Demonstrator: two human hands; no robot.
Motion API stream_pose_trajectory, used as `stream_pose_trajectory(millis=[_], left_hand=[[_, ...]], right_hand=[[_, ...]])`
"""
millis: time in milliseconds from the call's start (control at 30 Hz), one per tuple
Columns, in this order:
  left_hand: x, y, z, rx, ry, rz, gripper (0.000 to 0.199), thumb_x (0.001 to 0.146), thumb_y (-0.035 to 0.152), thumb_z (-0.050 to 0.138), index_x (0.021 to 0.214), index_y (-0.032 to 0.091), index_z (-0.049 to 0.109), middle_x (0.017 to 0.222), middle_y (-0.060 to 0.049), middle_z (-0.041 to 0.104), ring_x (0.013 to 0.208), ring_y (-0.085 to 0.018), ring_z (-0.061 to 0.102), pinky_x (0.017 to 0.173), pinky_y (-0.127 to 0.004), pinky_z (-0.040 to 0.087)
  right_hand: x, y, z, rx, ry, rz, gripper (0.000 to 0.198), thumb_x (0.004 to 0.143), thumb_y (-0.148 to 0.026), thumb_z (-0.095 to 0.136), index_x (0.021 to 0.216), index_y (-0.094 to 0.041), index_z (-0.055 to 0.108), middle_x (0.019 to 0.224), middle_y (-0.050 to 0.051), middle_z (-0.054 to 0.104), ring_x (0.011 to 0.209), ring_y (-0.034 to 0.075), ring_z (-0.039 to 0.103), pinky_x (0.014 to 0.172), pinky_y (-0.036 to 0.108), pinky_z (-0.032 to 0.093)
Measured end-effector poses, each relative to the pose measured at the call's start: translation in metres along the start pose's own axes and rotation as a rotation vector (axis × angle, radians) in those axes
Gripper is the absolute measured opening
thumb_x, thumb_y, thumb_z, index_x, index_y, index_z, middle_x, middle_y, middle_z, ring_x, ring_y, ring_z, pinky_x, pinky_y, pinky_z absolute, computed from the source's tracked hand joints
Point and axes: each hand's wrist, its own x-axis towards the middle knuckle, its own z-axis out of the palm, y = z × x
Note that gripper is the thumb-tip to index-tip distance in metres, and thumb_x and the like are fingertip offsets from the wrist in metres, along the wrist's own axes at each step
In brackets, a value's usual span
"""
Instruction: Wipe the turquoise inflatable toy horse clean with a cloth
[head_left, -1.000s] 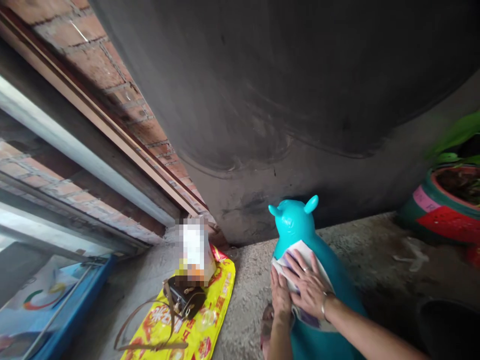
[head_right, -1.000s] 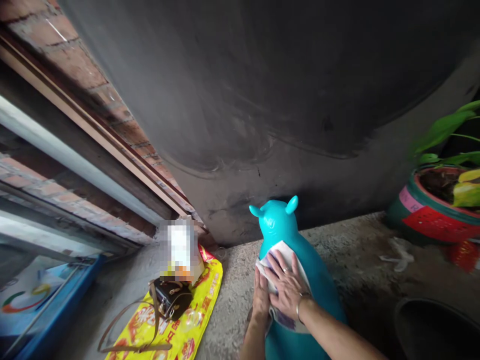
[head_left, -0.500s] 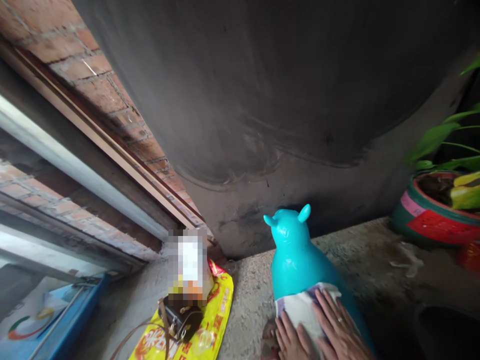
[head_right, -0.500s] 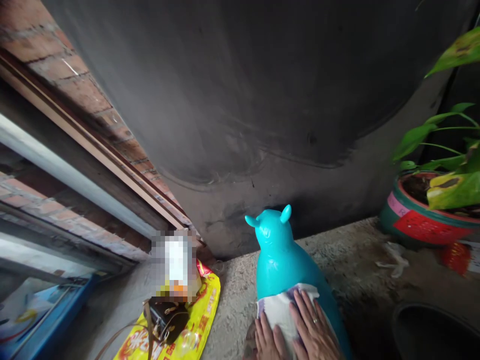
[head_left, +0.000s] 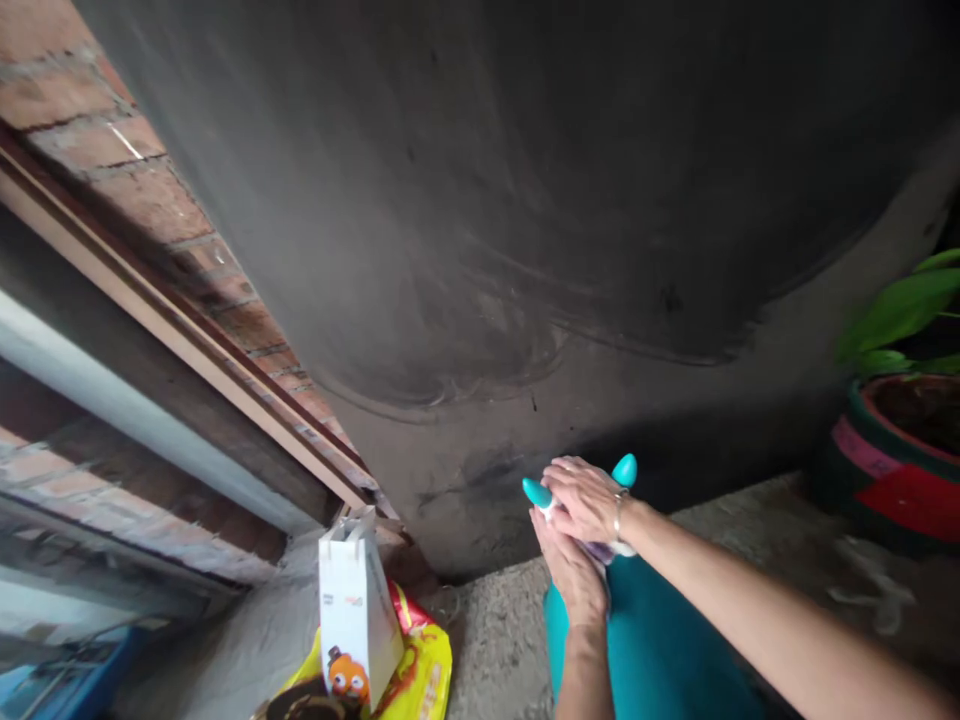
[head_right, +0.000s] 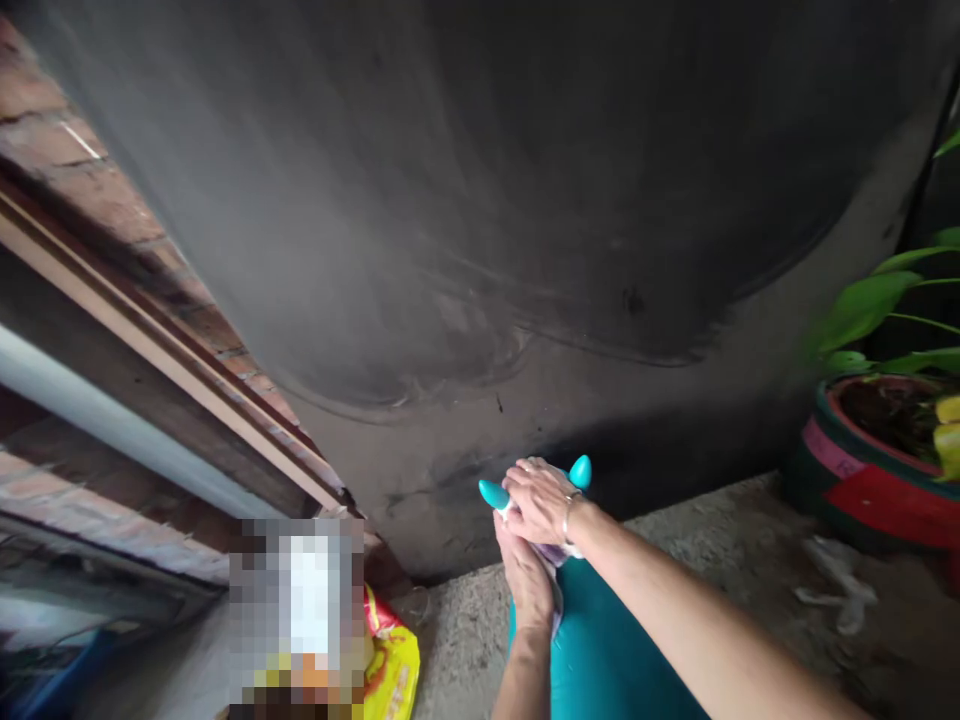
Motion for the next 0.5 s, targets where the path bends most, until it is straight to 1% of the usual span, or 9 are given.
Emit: stream_pose_trajectory(millis=[67,100,167,233,267,300,367,433,500], left_hand=[[0.004,0.002,-0.002,0.002,-0.031,-0.002,0.064,0.1,0.046,0.01,0.147,0.008,0.029,0.157,-0.015,0.023,0.145,-0.025,0.02,0.121,-0.043,0.02],[0.002,0.0,-0.003,0.001,-0.045,-0.007,0.063,0.1,0.046,0.011,0.147,0.008,0.028,0.158,-0.015,0.021,0.146,-0.024,0.018,0.121,-0.043,0.02],[-0.012,-0.008,-0.005,0.039,-0.072,-0.016,0.063,0.1,0.044,0.01,0.149,0.006,0.022,0.159,-0.015,0.017,0.146,-0.023,0.017,0.12,-0.04,0.023],[-0.034,-0.027,-0.008,0.197,-0.113,-0.029,0.061,0.099,0.039,0.013,0.15,0.006,0.022,0.158,-0.015,0.019,0.145,-0.024,0.02,0.119,-0.04,0.027],[-0.047,-0.04,-0.01,0.35,-0.137,-0.024,0.058,0.098,0.034,0.016,0.149,0.007,0.027,0.157,-0.015,0.022,0.144,-0.024,0.022,0.119,-0.042,0.027],[-0.06,-0.054,-0.012,0.532,-0.162,-0.021,0.056,0.095,0.03,0.025,0.146,0.008,0.036,0.154,-0.015,0.028,0.143,-0.028,0.024,0.118,-0.048,0.029],[-0.085,-0.081,-0.017,0.756,-0.187,0.02,0.05,0.088,0.031,0.043,0.13,0.008,0.058,0.144,-0.019,0.043,0.137,-0.037,0.034,0.112,-0.056,0.037],[-0.102,-0.099,-0.021,0.829,-0.133,0.145,0.049,0.086,0.035,0.05,0.127,0.011,0.061,0.141,-0.018,0.046,0.135,-0.039,0.038,0.107,-0.057,0.042],[-0.109,-0.102,-0.021,0.848,-0.066,0.24,0.049,0.087,0.039,0.051,0.128,0.014,0.06,0.139,-0.018,0.049,0.132,-0.039,0.042,0.103,-0.057,0.045]], right_hand=[[0.012,-0.003,-0.004,0.007,-0.016,0.019,0.024,0.082,-0.026,0.053,0.098,-0.017,0.069,0.105,0.008,0.071,0.107,0.026,0.061,0.102,0.043,0.048],[0.01,-0.006,-0.004,0.007,-0.01,0.041,0.027,0.082,-0.025,0.052,0.102,-0.016,0.068,0.11,0.009,0.07,0.111,0.027,0.059,0.104,0.045,0.046],[-0.009,-0.017,-0.001,-0.002,0.051,0.103,0.04,0.085,-0.026,0.048,0.121,-0.013,0.061,0.13,0.011,0.06,0.128,0.031,0.048,0.113,0.049,0.037],[-0.045,-0.031,0.01,-0.022,0.142,0.145,0.052,0.089,-0.027,0.044,0.14,-0.015,0.045,0.148,0.009,0.045,0.14,0.031,0.034,0.119,0.051,0.029],[-0.067,-0.038,0.02,-0.034,0.188,0.147,0.057,0.091,-0.027,0.043,0.147,-0.018,0.035,0.152,0.006,0.039,0.142,0.03,0.03,0.12,0.051,0.027],[-0.09,-0.045,0.031,-0.041,0.207,0.141,0.061,0.092,-0.028,0.043,0.151,-0.022,0.026,0.154,0.004,0.035,0.144,0.029,0.028,0.12,0.05,0.028],[-0.134,-0.055,0.06,-0.039,0.302,0.211,0.064,0.093,-0.02,0.04,0.153,-0.025,0.017,0.154,0.003,0.035,0.142,0.025,0.031,0.115,0.042,0.039],[-0.167,-0.06,0.089,0.067,0.297,0.395,0.064,0.094,-0.022,0.036,0.153,-0.021,0.011,0.158,0.008,0.025,0.142,0.025,0.031,0.108,0.038,0.046],[-0.181,-0.059,0.11,0.226,0.324,0.581,0.064,0.096,-0.027,0.032,0.153,-0.019,0.006,0.158,0.011,0.02,0.142,0.026,0.029,0.109,0.041,0.045]])
